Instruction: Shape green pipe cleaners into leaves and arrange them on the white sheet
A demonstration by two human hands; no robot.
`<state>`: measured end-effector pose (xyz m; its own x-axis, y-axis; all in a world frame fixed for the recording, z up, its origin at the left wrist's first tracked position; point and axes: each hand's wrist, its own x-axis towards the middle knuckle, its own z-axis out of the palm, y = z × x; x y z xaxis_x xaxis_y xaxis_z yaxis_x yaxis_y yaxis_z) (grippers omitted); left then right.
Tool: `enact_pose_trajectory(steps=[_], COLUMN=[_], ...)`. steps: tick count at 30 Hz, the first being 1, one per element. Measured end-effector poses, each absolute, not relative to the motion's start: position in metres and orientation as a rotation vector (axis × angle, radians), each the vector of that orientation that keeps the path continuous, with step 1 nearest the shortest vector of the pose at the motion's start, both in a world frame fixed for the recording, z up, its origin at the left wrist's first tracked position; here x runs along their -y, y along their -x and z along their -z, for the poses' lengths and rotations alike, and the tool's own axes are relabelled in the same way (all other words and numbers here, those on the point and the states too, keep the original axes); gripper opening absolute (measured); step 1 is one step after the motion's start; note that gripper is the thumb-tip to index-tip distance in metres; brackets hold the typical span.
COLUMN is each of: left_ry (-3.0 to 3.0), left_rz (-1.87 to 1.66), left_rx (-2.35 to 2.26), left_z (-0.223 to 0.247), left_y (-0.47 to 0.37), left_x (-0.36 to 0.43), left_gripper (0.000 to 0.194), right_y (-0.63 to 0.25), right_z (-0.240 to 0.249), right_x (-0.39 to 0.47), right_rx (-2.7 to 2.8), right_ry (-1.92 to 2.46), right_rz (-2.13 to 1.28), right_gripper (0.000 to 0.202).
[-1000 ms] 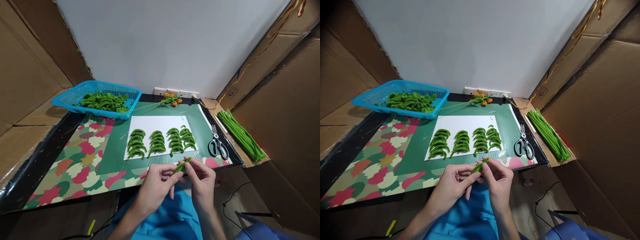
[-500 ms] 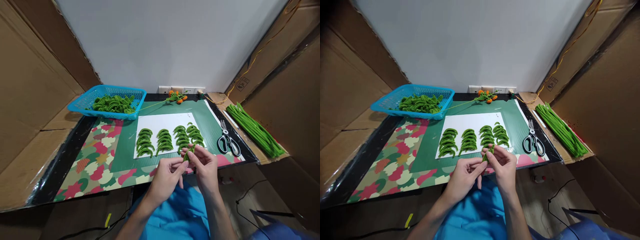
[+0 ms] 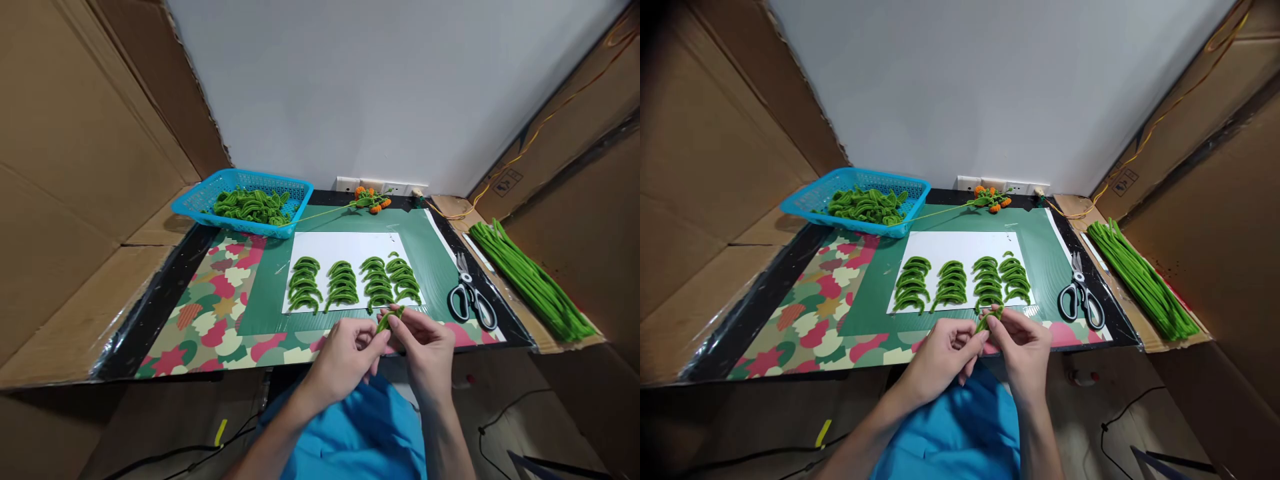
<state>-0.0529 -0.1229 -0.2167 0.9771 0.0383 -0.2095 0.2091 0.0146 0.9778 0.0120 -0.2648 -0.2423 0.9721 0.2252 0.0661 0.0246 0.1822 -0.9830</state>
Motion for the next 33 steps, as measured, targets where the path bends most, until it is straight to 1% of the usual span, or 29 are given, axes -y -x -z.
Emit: enact_pose_trajectory(steps=[3,5,7,10,12,14,17,20,26,29,33], left_ry=[-1.508,-1.542,-1.593,-1.629,-1.614,-1.603,-1.617,-1.627,-1.659,-1.732,-1.738], left_rz=[0.135,0.115,0.095,0.093,0.119,0.133,0.097,0.110,0.079,0.029,0.071], left_rx=[-0.123,-0.111,-0.134,-0.214,-0.237,-0.212,-0.168,-0.117,-0.131,-0.150,-0.116], left_z=[0.214,0.214,0.216,0.220,0.223,0.224,0.222,0.218,0.217,0.218,0.217], left_y=[0.053,0.054,0.055,0.056,0.055,0.054,0.054,0.056,0.058,0.058,0.057], left_x=[0.120,0.119,0.120,0.123,0.123,0.123,0.121,0.119,0.119,0.121,0.122], left_gripper=[0.044,0.043,0.046,0.050,0.048,0.045,0.046,0.048,0.050,0.053,0.054], right_y=[-0.022,-0.023,-0.020,-0.010,-0.005,-0.004,-0.008,-0.011,-0.004,-0.001,-0.002], right_z=[0.238,0.237,0.237,0.238,0.239,0.238,0.235,0.235,0.247,0.251,0.256], right_x=[0.274,0.277,0.276,0.273,0.272,0.272,0.273,0.274,0.273,0.272,0.272], right_rx=[0.252,0.255,0.260,0.377,0.516,0.574,0.497,0.422,0.322,0.353,0.339], right_ry=[1.331,1.354,1.421,1.590,1.693,1.707,1.600,1.556,1.521,1.498,1.559], right_rz=[-0.365,-0.374,-0.274,0.018,0.233,0.333,0.162,0.024,0.102,0.158,0.271], right_gripper=[0.036,0.035,0.028,0.014,0.015,0.019,0.014,0.021,0.030,0.027,0.024])
